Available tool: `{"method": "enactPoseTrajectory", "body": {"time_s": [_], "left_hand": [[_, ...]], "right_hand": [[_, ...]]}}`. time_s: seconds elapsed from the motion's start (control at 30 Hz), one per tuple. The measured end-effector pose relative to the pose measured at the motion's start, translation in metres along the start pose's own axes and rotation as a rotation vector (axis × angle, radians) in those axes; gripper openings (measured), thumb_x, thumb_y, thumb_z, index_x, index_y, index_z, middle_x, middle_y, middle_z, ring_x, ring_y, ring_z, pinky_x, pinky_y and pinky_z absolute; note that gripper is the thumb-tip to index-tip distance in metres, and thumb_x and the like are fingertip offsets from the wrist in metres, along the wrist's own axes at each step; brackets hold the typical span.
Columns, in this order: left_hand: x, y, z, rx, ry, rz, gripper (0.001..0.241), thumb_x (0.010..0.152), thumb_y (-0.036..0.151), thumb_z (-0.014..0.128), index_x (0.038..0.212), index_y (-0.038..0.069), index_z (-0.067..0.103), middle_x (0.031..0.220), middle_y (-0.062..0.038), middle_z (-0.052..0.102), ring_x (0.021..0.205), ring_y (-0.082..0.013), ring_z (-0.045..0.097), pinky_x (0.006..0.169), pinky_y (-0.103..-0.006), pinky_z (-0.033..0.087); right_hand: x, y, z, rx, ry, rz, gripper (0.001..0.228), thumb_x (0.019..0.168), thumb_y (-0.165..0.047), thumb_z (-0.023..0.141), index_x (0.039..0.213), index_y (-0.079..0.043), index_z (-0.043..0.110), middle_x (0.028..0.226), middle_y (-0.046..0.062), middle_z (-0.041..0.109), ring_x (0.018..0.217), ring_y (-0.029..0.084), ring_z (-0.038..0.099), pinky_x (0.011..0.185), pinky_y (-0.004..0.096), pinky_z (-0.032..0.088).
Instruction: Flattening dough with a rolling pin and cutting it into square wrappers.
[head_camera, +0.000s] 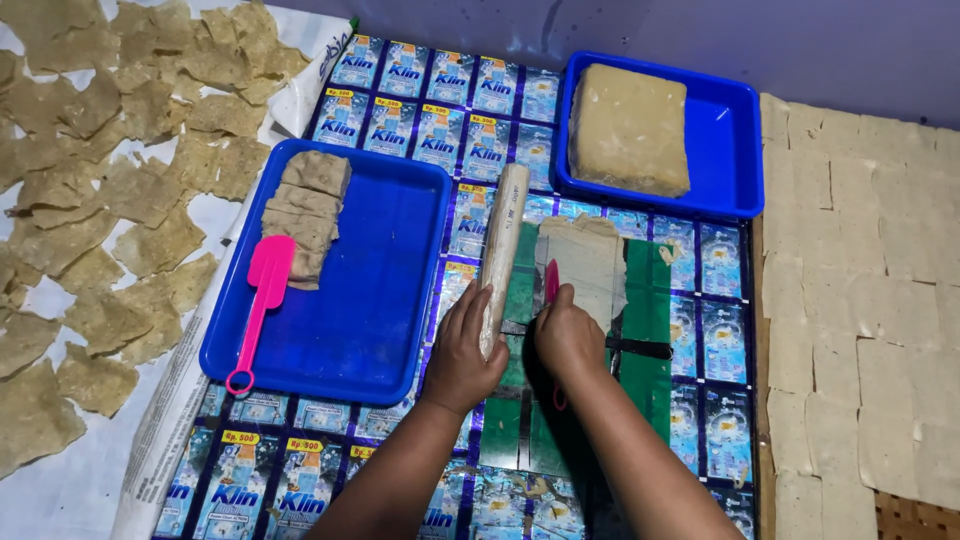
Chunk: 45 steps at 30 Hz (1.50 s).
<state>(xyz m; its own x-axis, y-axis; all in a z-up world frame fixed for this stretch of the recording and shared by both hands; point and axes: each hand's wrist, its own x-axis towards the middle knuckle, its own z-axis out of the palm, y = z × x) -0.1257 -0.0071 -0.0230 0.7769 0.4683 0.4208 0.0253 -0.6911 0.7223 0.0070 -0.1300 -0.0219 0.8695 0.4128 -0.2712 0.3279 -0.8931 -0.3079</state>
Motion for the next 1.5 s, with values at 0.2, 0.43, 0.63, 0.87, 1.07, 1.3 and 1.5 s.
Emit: {"method": "enactPoseTrajectory", "body": {"time_s": [0.2,0.43,0.63,0.87,1.07,1.3,1.5], "left_hand": [[0.001,-0.001,0.002,0.020,0.015,0.009,0.067,0.080,0.013,0.066,0.146,0.007,0.051,0.145,-0.027,0.052,0.131,-0.0438,0.054,0.107,-0.0516,0.046],[0.001,-0.003,0.003,0.021,0.025,0.012,0.067,0.079,0.014,0.066,0.145,0.007,0.052,0.144,-0.026,0.053,0.132,-0.0427,0.055,0.107,-0.0504,0.046],[0.000,-0.003,0.003,0.011,0.012,0.016,0.068,0.080,0.013,0.065,0.145,0.007,0.051,0.145,-0.026,0.052,0.133,-0.0427,0.054,0.108,-0.0510,0.046],[-0.001,-0.003,0.008,0.046,0.018,0.025,0.067,0.080,0.014,0.066,0.145,0.007,0.051,0.144,-0.025,0.053,0.131,-0.0425,0.055,0.106,-0.0510,0.047],[-0.001,0.000,0.007,0.062,0.006,0.017,0.067,0.080,0.013,0.066,0.145,0.007,0.051,0.144,-0.025,0.053,0.131,-0.0431,0.055,0.106,-0.0521,0.047],[-0.003,-0.001,0.009,0.063,-0.013,-0.005,0.066,0.081,0.015,0.065,0.145,0.008,0.050,0.146,-0.024,0.052,0.133,-0.0426,0.054,0.107,-0.0524,0.046],[-0.002,-0.001,0.008,0.065,-0.006,0.008,0.066,0.080,0.013,0.065,0.145,0.008,0.050,0.145,-0.024,0.052,0.132,-0.0427,0.054,0.107,-0.0522,0.047]], "right_hand": [[0.034,0.000,0.004,-0.028,0.039,-0.004,0.040,0.100,-0.027,0.038,0.130,-0.002,0.043,0.087,0.026,0.072,0.090,0.053,0.071,0.078,0.063,0.058],[0.073,-0.002,-0.005,-0.042,0.001,0.010,0.039,0.100,-0.030,0.039,0.128,-0.003,0.042,0.095,0.028,0.072,0.097,0.053,0.070,0.083,0.064,0.056],[0.066,0.017,-0.073,-0.034,-0.027,-0.058,0.038,0.101,-0.034,0.042,0.126,-0.006,0.052,0.100,0.029,0.073,0.104,0.053,0.069,0.084,0.064,0.055],[0.084,0.130,-0.119,-0.331,0.197,-0.205,0.030,0.096,-0.024,0.053,0.126,-0.021,0.057,0.123,0.010,0.063,0.116,0.041,0.065,0.092,0.057,0.054],[0.091,0.157,-0.113,-0.608,0.482,-0.360,0.008,0.097,-0.043,0.060,0.097,-0.039,0.066,0.094,-0.015,0.066,0.105,0.011,0.067,0.096,0.035,0.044],[0.099,0.156,-0.105,-0.569,0.468,-0.399,0.007,0.094,-0.044,0.061,0.093,-0.038,0.065,0.092,-0.016,0.066,0.098,0.012,0.066,0.097,0.038,0.041],[0.103,0.154,-0.101,-0.571,0.477,-0.418,0.006,0.093,-0.043,0.062,0.092,-0.038,0.066,0.091,-0.014,0.065,0.095,0.013,0.065,0.095,0.039,0.039]]}}
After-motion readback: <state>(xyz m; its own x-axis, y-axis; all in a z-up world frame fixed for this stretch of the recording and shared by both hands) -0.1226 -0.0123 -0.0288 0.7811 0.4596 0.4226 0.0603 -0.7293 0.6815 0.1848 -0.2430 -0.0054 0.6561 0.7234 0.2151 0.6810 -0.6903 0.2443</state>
